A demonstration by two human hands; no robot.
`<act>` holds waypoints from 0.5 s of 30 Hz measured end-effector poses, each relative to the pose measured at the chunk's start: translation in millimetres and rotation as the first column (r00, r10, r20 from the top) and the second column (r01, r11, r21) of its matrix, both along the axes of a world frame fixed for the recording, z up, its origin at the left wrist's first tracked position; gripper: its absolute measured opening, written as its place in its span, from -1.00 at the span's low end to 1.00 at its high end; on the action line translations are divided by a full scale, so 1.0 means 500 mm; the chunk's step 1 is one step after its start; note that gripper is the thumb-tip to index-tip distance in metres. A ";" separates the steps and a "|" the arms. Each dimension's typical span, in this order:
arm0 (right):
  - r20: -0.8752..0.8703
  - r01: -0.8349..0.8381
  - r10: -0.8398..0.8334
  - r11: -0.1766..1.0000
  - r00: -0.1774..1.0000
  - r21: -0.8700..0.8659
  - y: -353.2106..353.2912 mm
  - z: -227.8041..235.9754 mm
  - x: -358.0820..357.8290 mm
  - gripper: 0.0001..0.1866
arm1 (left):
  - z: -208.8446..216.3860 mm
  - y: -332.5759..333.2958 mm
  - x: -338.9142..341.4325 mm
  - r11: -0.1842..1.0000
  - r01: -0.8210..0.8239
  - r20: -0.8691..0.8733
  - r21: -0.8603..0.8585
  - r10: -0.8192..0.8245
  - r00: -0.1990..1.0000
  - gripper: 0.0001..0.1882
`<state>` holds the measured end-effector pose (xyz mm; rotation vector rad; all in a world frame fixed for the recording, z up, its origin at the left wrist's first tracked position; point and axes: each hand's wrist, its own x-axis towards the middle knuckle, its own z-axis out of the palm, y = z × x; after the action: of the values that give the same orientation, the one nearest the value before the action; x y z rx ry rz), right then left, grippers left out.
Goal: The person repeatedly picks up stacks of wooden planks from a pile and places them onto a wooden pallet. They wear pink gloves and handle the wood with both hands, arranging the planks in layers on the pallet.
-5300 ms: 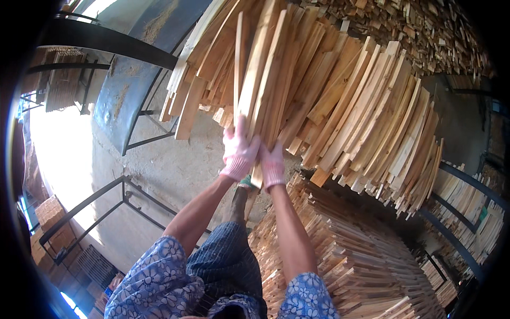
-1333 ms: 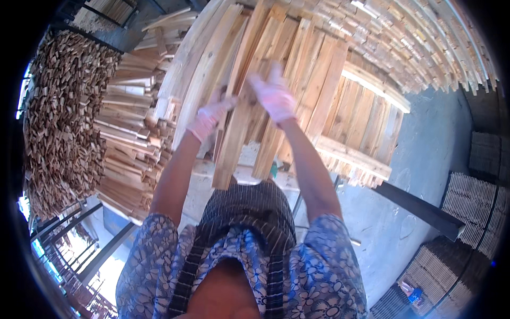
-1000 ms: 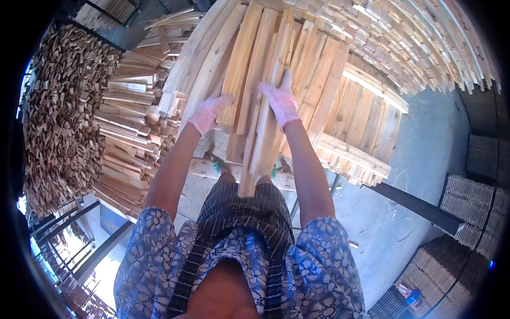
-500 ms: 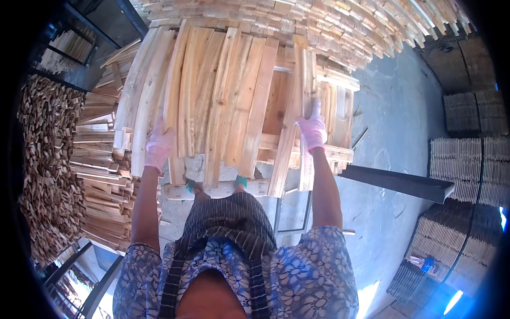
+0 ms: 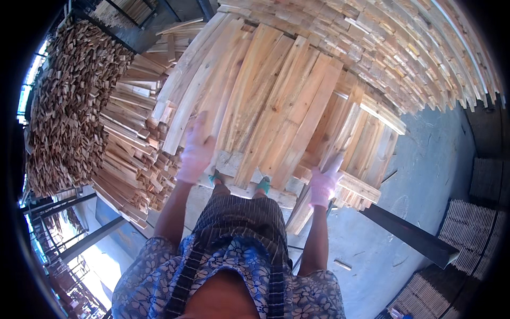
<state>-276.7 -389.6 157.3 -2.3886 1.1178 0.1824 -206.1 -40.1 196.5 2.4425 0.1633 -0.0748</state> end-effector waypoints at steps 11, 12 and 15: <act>0.108 -0.109 0.114 0.993 0.988 -0.043 0.001 -0.090 0.151 0.03 | -0.042 -0.092 0.095 0.966 0.218 -0.190 0.140 -0.190 0.963 -0.19; 0.114 -0.121 0.127 0.991 0.985 -0.054 -0.012 -0.086 0.148 0.03 | -0.035 -0.072 0.098 0.981 0.195 -0.134 0.017 -0.191 0.972 -0.19; 0.124 -0.132 0.136 0.991 0.983 -0.038 0.011 -0.025 0.165 0.02 | 0.011 -0.008 0.068 0.952 0.054 -0.182 -0.300 -0.113 0.977 -0.19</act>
<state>-194.3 -383.9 144.7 -2.4654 0.9093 0.0595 -172.2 -43.9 201.9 2.1402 0.1251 -0.3558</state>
